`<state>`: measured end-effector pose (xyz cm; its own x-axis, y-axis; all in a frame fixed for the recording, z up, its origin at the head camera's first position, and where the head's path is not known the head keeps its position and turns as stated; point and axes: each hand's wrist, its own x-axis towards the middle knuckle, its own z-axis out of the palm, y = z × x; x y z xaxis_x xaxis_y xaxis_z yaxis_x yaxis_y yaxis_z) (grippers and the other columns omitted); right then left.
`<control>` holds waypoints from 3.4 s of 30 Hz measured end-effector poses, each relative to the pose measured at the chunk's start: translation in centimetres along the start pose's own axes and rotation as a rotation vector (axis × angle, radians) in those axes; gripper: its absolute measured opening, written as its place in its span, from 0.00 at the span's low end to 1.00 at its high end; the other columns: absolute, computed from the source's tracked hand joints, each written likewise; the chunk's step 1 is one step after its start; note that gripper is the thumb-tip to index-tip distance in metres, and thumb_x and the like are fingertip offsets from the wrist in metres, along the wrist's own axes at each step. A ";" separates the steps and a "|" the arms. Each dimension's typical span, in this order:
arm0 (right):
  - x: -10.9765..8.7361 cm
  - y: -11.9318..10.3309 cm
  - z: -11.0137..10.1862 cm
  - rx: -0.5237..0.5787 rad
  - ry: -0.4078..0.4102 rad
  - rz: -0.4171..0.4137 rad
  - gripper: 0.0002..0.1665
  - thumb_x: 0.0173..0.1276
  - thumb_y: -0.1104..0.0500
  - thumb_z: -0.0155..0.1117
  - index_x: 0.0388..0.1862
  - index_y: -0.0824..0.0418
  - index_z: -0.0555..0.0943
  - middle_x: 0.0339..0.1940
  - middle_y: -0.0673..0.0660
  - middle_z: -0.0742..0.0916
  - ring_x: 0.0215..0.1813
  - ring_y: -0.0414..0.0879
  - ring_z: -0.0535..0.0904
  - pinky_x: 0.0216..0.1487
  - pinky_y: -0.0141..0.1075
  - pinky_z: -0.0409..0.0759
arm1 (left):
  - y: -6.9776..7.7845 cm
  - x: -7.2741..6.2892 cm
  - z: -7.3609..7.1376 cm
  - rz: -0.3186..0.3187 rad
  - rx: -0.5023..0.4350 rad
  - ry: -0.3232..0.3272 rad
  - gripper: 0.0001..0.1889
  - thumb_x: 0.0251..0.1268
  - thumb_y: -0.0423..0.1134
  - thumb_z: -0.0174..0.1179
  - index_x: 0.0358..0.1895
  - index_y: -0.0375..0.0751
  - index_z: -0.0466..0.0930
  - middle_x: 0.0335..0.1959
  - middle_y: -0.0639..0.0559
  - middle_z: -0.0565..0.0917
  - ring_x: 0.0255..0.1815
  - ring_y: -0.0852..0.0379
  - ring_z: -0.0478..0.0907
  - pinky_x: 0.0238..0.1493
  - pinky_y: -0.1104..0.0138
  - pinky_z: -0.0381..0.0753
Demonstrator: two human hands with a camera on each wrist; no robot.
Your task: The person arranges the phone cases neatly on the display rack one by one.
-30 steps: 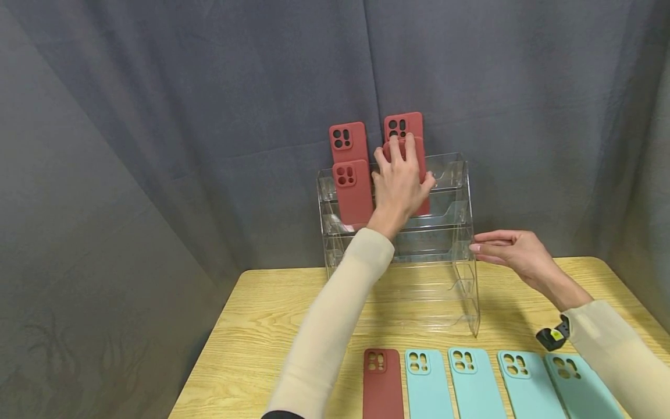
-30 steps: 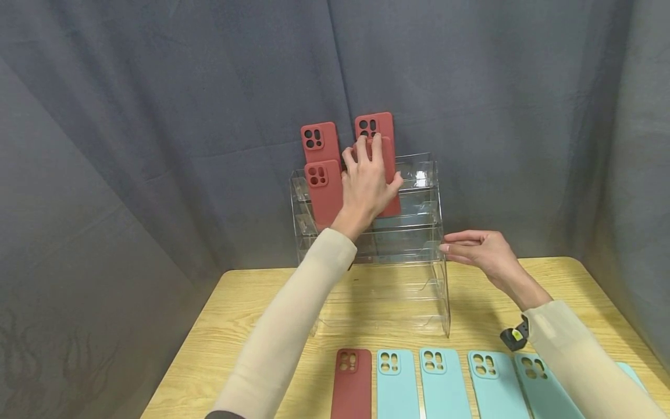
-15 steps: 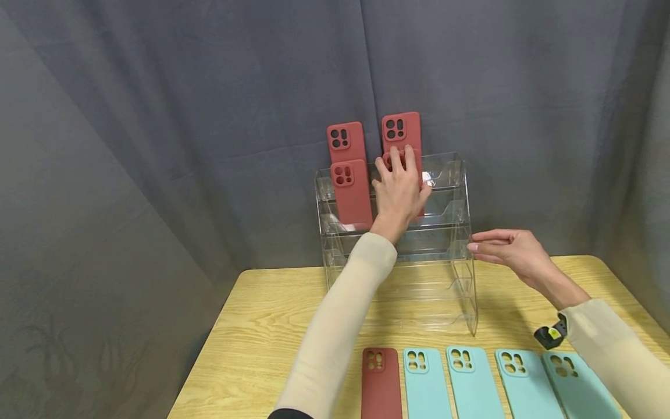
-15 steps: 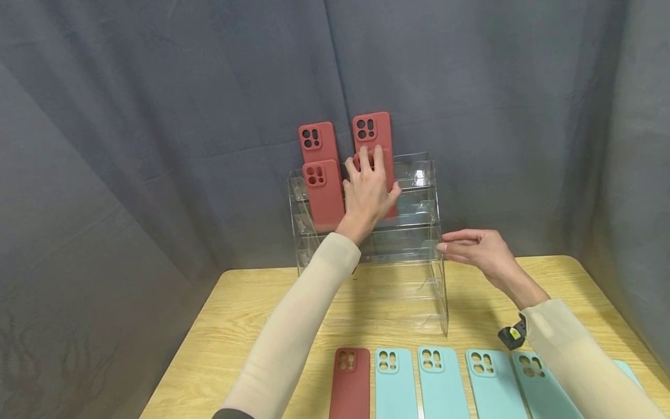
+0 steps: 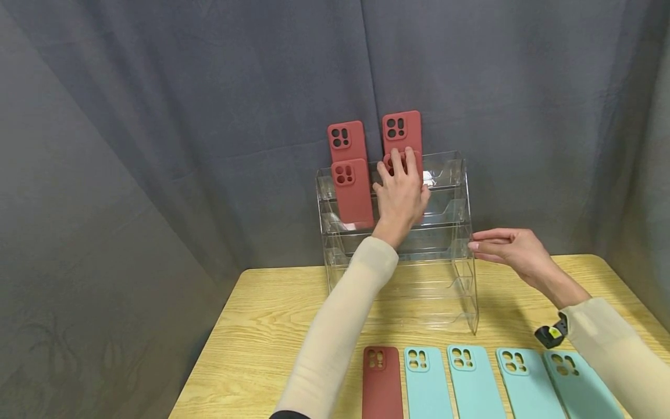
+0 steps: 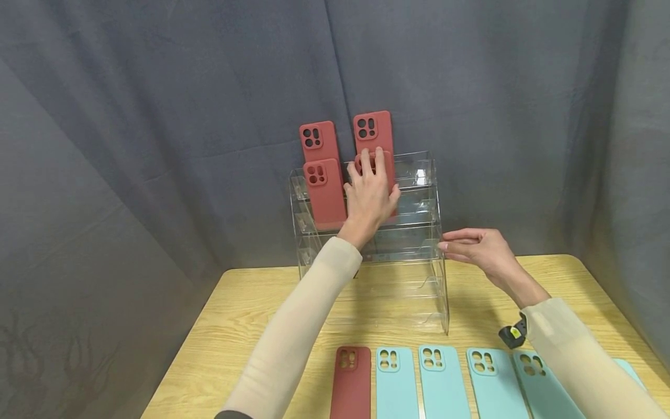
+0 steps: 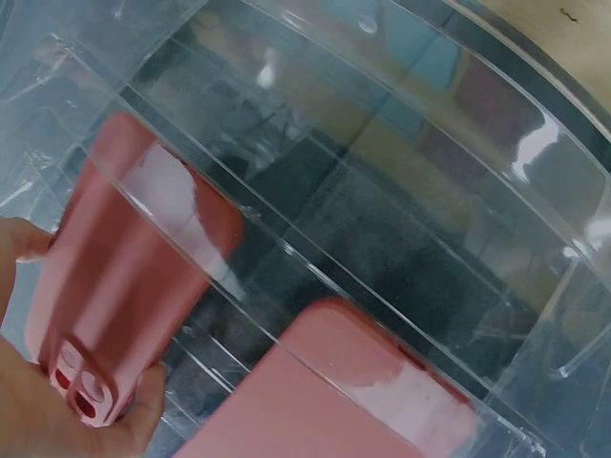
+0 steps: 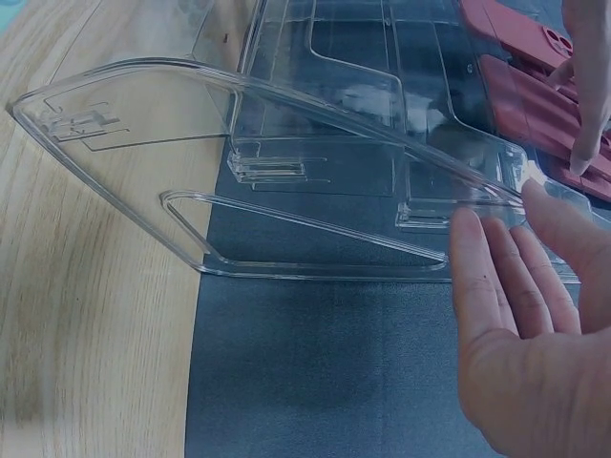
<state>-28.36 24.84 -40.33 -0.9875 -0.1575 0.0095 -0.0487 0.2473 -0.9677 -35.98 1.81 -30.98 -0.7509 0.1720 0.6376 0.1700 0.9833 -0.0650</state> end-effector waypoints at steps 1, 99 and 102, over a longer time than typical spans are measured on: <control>0.0 0.0 0.0 0.000 0.000 0.000 0.42 0.71 0.48 0.75 0.71 0.75 0.74 0.41 0.31 0.89 0.48 0.31 0.90 0.53 0.29 0.89 | 0.0 -0.1 -0.1 0.002 -0.004 -0.007 0.46 0.71 0.60 0.62 0.85 0.47 0.53 0.82 0.40 0.63 0.76 0.32 0.68 0.52 0.45 0.90; -0.3 0.5 -0.1 -0.022 -0.012 0.015 0.40 0.75 0.47 0.71 0.72 0.74 0.74 0.43 0.34 0.90 0.49 0.35 0.91 0.53 0.30 0.89 | -5.9 -29.3 0.2 -0.088 -0.241 -0.841 0.47 0.48 0.63 0.73 0.72 0.44 0.74 0.63 0.42 0.78 0.45 0.37 0.81 0.34 0.50 0.85; -0.3 0.5 -0.1 -0.023 -0.010 0.014 0.40 0.74 0.47 0.71 0.72 0.74 0.74 0.43 0.34 0.90 0.49 0.35 0.91 0.52 0.30 0.90 | -5.9 -29.1 -0.4 -0.078 -0.249 -0.723 0.45 0.47 0.60 0.73 0.71 0.44 0.75 0.61 0.43 0.78 0.39 0.39 0.80 0.26 0.53 0.82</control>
<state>-28.07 25.09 -40.77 -0.9865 -0.1638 -0.0063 -0.0389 0.2716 -0.9616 -14.94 -9.05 -48.85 -0.9825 0.1834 -0.0324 0.1742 0.9665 0.1887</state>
